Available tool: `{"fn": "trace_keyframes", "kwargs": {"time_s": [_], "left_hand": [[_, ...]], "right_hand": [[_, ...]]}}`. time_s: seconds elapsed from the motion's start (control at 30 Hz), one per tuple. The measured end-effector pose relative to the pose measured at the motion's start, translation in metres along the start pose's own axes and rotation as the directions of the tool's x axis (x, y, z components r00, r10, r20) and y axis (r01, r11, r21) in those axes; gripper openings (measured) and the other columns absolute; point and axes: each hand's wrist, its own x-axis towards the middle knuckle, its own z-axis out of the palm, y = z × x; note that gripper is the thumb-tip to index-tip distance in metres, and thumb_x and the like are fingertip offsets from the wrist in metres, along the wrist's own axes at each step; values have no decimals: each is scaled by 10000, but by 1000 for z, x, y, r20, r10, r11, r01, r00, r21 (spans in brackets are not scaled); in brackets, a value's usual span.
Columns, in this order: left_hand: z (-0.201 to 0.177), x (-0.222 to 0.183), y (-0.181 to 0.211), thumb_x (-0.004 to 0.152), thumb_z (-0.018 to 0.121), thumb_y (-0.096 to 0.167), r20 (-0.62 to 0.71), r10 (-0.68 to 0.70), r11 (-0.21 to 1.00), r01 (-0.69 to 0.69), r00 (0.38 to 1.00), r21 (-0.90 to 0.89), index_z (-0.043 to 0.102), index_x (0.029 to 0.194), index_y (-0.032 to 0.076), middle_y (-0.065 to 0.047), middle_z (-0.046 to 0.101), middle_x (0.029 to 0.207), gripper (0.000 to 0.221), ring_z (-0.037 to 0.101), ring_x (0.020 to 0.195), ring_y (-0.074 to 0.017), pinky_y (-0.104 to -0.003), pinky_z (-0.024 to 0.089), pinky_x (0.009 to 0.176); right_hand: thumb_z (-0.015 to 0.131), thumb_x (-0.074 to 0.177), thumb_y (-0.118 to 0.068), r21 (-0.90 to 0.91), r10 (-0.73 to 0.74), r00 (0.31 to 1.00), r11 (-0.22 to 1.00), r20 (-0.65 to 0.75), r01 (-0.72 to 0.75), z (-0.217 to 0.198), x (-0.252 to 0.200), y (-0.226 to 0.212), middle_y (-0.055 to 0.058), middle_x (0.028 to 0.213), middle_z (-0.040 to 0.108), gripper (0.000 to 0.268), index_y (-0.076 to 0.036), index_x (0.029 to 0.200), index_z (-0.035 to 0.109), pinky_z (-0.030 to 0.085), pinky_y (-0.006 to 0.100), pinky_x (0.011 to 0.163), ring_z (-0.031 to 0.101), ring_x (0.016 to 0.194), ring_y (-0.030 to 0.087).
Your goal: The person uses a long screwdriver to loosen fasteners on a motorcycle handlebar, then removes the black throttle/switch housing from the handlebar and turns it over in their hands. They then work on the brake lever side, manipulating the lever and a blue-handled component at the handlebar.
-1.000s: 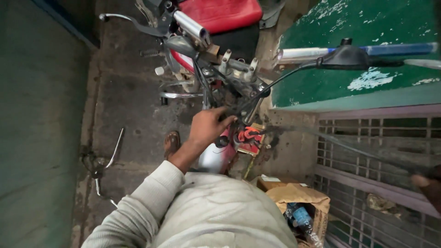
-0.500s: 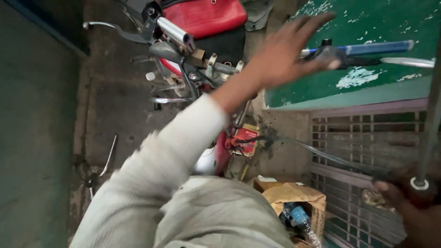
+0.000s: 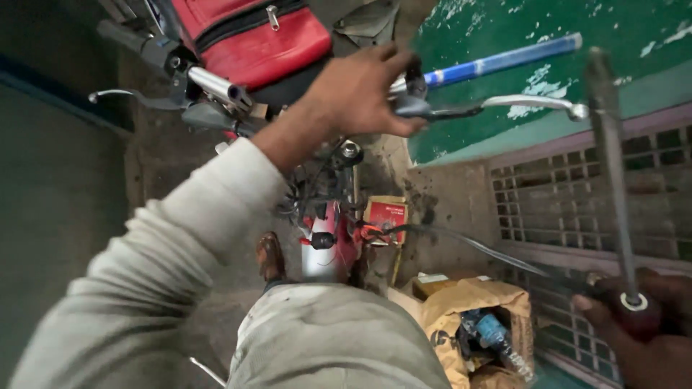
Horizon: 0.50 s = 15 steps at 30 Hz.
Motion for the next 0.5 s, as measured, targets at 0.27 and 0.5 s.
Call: {"fn": "trace_keyframes", "kwargs": {"time_s": [0.27,0.5], "left_hand": [[-6,-6,-10,776,765,760,49,-8,997,5,999,72,509,1445,153,-167,640,1273,939,641,1141,-398,-541,530,846],[-7,-62,-14,853,773,719,-78,27,999,-29,997,-25,412,1536,72,-245,570,1373,1009,568,1234,-440,-540,471,945]], "right_hand": [[895,804,-134,97,-62,996,993,-58,67,-1,-7,-40,115,780,650,225,-28,890,715,584,367,685,685,725,201],[906,814,-149,-84,-131,989,989,-69,125,37,14,34,134,808,686,304,12,972,703,556,388,652,686,724,243]]}}
